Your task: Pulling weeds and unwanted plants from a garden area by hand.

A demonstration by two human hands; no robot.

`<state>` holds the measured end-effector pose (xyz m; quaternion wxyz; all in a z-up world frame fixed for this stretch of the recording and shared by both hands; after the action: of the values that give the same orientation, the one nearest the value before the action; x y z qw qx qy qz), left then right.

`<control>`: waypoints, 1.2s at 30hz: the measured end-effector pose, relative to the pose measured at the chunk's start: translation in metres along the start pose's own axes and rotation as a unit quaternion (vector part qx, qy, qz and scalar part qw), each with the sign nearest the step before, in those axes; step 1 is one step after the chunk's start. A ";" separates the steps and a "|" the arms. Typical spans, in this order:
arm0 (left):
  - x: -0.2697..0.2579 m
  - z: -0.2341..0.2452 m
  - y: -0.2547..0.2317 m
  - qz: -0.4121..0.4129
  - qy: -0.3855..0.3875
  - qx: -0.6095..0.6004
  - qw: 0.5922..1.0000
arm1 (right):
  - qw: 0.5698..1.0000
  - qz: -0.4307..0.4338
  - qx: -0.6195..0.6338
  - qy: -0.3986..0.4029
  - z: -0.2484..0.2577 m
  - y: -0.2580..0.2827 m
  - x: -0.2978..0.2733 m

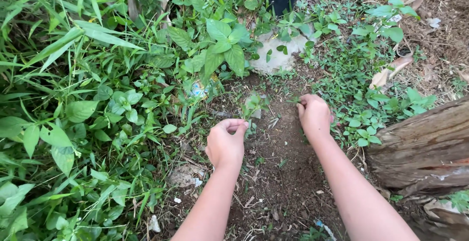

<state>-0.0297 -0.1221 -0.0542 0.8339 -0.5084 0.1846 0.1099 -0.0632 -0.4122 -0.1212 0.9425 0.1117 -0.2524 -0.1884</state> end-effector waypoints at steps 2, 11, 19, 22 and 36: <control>0.001 0.003 0.001 0.010 0.003 -0.009 1.000 | 1.000 0.020 -0.013 -0.007 0.008 0.012 -0.002; 0.007 0.012 0.007 0.034 0.003 -0.037 0.999 | 0.997 0.038 -0.066 -0.010 0.021 0.038 0.006; 0.019 0.024 0.020 0.008 -0.039 -0.021 0.999 | 0.986 -0.124 0.113 -0.013 0.017 0.025 0.009; 0.027 0.026 0.024 0.002 -0.055 -0.023 0.998 | 0.984 -0.130 0.117 -0.011 0.042 0.069 0.021; 0.031 0.036 0.033 -0.054 -0.031 -0.154 0.986 | 0.849 -0.132 0.455 0.232 -0.031 0.183 -0.027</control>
<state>-0.0064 -0.0751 -0.0789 0.7555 -0.6365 0.1120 0.1076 -0.0148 -0.2321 -0.1033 0.7833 0.6009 -0.0668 -0.1441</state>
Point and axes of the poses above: each hand's wrist, its own x-axis towards the middle knuckle, its own z-axis out of the back of the hand, y = z × x, the point moved 2 cm from there along x, towards the middle knuckle, and after that the axes turned 1 degree about z, right-handed, at the moved point
